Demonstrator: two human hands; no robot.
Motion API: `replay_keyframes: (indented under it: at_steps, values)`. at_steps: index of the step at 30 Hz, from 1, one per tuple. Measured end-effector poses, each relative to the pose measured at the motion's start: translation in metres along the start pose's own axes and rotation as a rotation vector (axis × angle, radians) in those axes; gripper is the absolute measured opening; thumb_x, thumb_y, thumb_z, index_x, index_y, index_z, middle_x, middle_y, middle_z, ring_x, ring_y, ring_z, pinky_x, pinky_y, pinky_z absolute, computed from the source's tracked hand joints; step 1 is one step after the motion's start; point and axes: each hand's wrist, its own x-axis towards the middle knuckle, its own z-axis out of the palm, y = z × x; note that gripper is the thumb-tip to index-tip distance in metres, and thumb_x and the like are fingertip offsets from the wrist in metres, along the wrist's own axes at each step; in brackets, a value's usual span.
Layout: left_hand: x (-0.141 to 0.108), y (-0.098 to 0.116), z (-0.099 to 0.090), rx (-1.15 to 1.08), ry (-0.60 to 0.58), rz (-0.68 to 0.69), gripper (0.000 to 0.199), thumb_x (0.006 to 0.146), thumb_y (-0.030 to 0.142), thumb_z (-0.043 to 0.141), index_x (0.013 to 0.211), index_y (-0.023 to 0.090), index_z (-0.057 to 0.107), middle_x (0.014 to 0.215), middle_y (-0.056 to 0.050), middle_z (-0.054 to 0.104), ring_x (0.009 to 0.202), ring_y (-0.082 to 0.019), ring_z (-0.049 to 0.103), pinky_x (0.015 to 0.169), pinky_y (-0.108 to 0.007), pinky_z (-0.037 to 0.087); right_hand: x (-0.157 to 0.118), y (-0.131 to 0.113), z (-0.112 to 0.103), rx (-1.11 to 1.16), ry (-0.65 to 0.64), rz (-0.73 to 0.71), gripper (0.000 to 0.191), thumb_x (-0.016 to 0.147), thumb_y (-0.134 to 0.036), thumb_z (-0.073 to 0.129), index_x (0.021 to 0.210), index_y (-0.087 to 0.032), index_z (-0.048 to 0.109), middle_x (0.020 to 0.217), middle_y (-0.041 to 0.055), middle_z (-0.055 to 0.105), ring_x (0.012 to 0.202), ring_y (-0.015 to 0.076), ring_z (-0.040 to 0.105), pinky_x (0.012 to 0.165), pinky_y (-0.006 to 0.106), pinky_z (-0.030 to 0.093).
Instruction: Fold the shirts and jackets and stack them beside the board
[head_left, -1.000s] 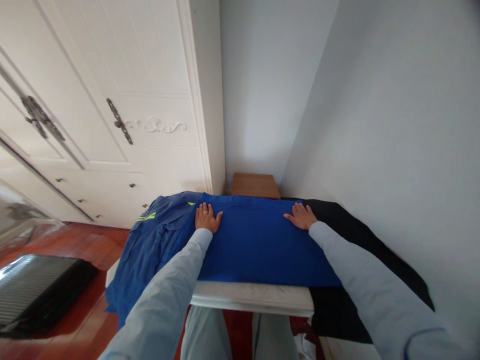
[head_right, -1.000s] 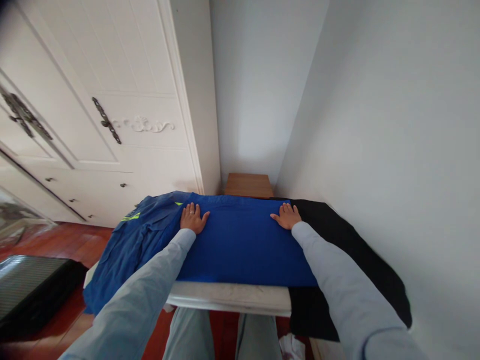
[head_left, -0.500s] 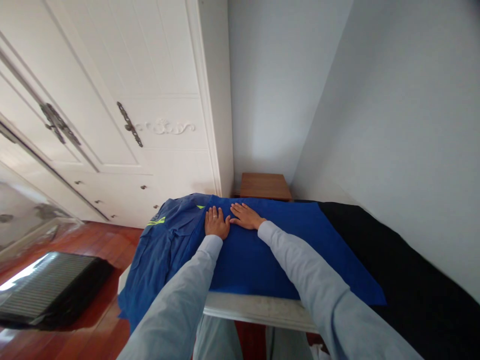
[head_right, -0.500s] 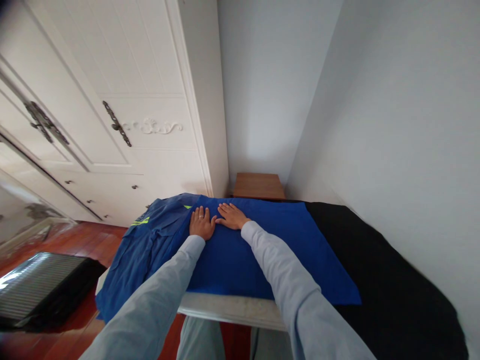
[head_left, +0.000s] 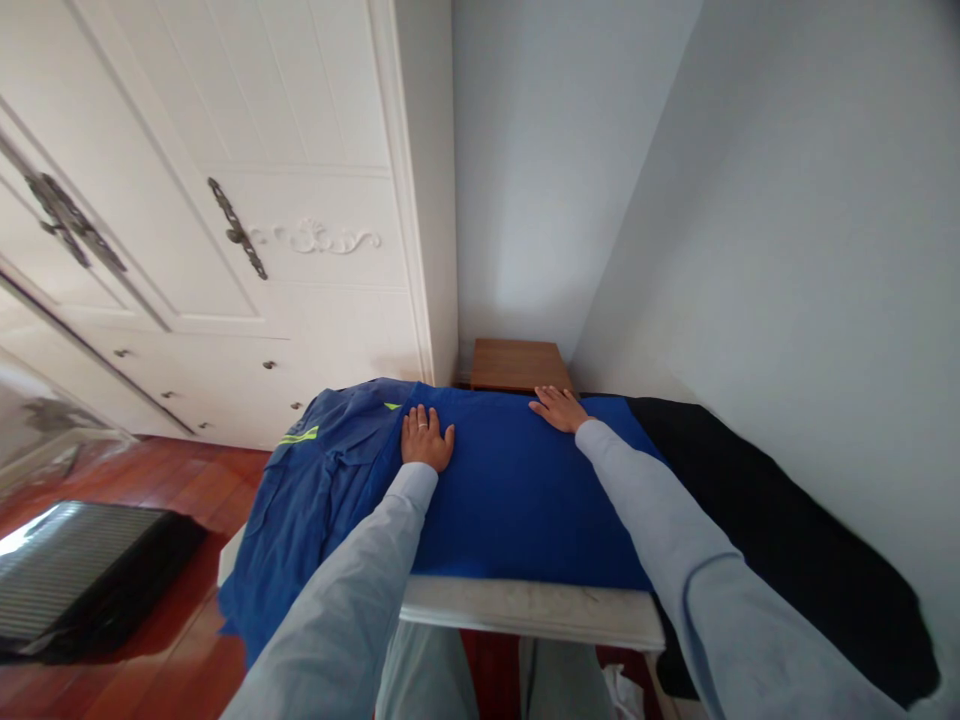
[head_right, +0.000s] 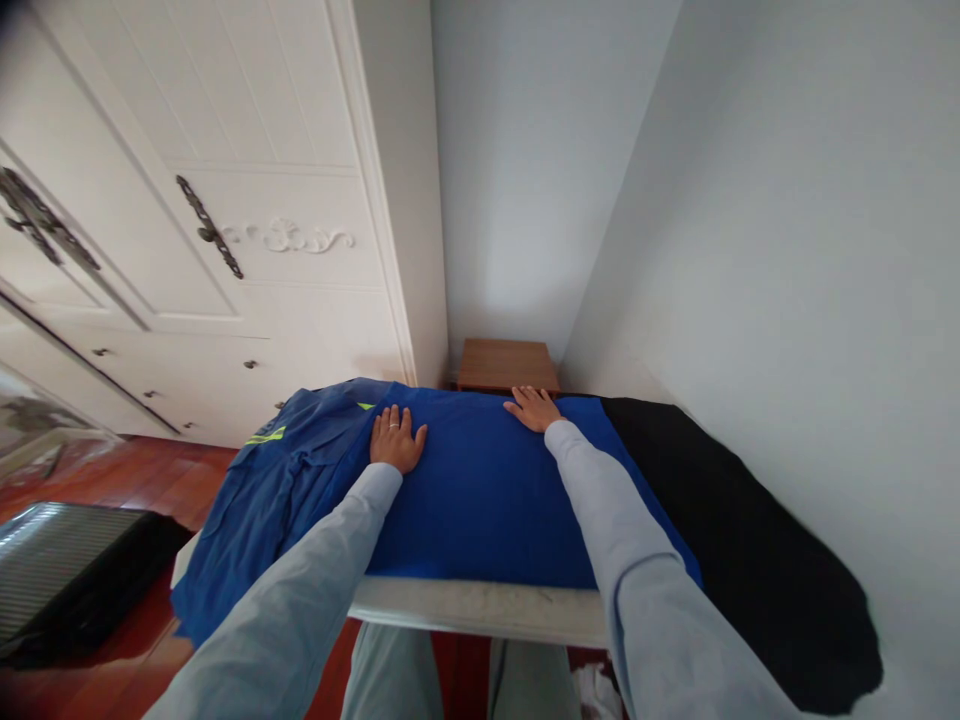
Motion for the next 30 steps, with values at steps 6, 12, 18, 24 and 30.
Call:
replay_keyframes:
  at_steps: [6,12,18,24,30]
  values:
    - [0.001,0.002,-0.002,0.002,-0.011,-0.003,0.07,0.099,0.05,0.033,0.149,0.001,0.045,0.156,-0.024,0.04,0.149,-0.038,0.031,0.123,-0.05,0.018,-0.031,0.034,-0.008,-0.059,0.067,0.183,0.092,0.096,-0.07,0.002,0.157,-0.008,0.033,0.163,0.0212,0.031,0.153,0.0343,0.021,0.121,0.056,0.012]
    - [0.002,0.003,-0.003,0.034,-0.002,-0.013,0.07,0.099,0.05,0.035,0.149,0.003,0.047,0.156,-0.023,0.042,0.148,-0.038,0.033,0.122,-0.049,0.02,-0.046,-0.041,0.003,-0.045,0.154,-0.115,0.082,0.1,-0.064,0.013,0.158,-0.01,0.031,0.165,0.0184,0.026,0.154,0.0305,0.018,0.124,0.05,0.012]
    - [0.003,0.001,-0.001,0.045,-0.007,-0.018,0.07,0.098,0.05,0.034,0.148,0.003,0.047,0.156,-0.023,0.042,0.148,-0.037,0.033,0.122,-0.049,0.02,-0.048,-0.09,0.015,0.063,0.119,-0.376,0.078,0.101,-0.065,0.015,0.157,-0.015,0.035,0.164,0.0139,0.031,0.153,0.0257,0.024,0.124,0.047,0.018]
    - [0.004,0.0,0.0,0.029,0.001,-0.006,0.071,0.098,0.05,0.033,0.148,0.002,0.048,0.155,-0.024,0.042,0.147,-0.038,0.034,0.122,-0.05,0.02,-0.054,-0.01,0.001,-0.025,0.1,-0.156,0.08,0.099,-0.067,0.011,0.159,-0.019,0.032,0.166,0.0126,0.027,0.153,0.0276,0.022,0.123,0.049,0.017]
    - [0.004,0.0,0.001,0.033,0.008,-0.002,0.07,0.098,0.05,0.034,0.147,0.002,0.049,0.155,-0.025,0.043,0.147,-0.039,0.034,0.122,-0.05,0.02,-0.085,0.078,-0.008,-0.05,0.044,0.155,0.085,0.097,-0.068,0.009,0.159,-0.015,0.03,0.165,0.0151,0.028,0.154,0.028,0.021,0.123,0.05,0.017]
